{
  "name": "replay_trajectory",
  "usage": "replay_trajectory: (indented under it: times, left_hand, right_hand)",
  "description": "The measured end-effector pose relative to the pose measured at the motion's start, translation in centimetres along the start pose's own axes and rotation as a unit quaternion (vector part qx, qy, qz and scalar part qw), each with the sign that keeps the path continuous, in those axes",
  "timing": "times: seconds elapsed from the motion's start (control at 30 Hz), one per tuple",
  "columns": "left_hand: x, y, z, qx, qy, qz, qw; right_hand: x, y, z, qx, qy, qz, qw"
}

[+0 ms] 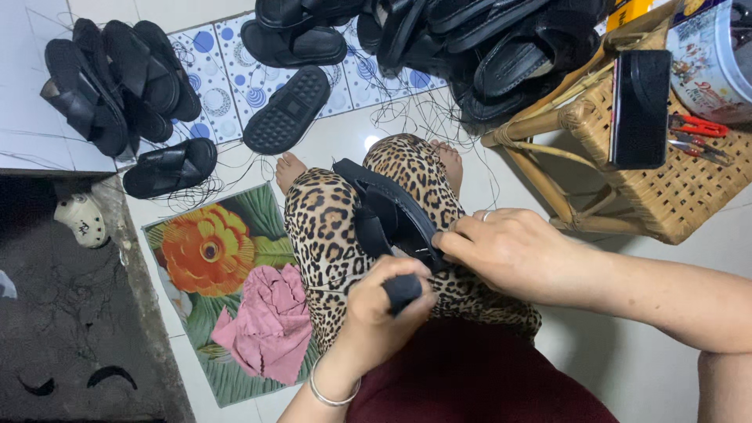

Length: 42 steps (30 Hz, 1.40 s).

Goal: The person sits on the floor and sews a black slipper using a needle and thread. They repeatedly push the needle through the sole and pull the thread to stitch the slipper, holding it steady with their left hand.

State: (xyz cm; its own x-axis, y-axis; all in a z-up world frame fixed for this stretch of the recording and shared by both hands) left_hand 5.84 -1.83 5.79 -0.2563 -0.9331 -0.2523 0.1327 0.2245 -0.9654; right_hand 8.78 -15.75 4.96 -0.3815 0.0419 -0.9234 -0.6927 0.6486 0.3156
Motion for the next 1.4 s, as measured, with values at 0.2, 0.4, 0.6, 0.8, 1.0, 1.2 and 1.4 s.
replay_trajectory:
  times: [0.2, 0.4, 0.6, 0.8, 1.0, 1.2, 1.4]
  left_hand:
    - [0.9, 5.0, -1.9, -0.156, 0.013, -0.488, 0.858]
    - [1.4, 4.4, -0.3, -0.119, 0.032, -0.596, 0.793]
    - [0.8, 9.5, -1.3, -0.241, -0.067, -0.124, 0.96]
    - [1.5, 6.5, -0.5, -0.141, 0.022, -0.046, 0.989]
    - [-0.5, 5.9, 0.8, -0.188, -0.061, -0.093, 0.976]
    - [-1.4, 3.5, 1.5, -0.01, -0.061, 0.078, 0.995]
    - [-0.8, 5.2, 1.0, -0.084, -0.073, 0.013, 0.994]
  right_hand:
    - [0.3, -0.7, 0.2, 0.034, 0.011, 0.033, 0.999]
    - [-2.1, 0.4, 0.1, -0.03, -0.096, 0.067, 0.993]
    - [-2.8, 0.9, -0.4, -0.047, -0.139, 0.04, 0.988]
    - [-0.3, 0.2, -1.8, -0.039, 0.014, -0.04, 0.998]
    - [-1.4, -5.5, -6.3, 0.116, 0.22, -0.129, 0.96]
    - [-2.2, -6.8, -4.8, 0.15, -0.048, 0.335, 0.929]
    - [2.7, -4.4, -2.3, 0.136, -0.182, 0.585, 0.778]
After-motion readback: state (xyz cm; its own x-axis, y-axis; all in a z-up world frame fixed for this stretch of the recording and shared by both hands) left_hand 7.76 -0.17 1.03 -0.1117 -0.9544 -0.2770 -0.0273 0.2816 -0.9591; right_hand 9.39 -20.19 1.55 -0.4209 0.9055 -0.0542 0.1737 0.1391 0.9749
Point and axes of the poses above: each hand's wrist, its own z-axis towards the middle knuckle, its own x-axis out of the palm, y = z × x, the point moved 9 cm from there along z, towards the middle knuckle
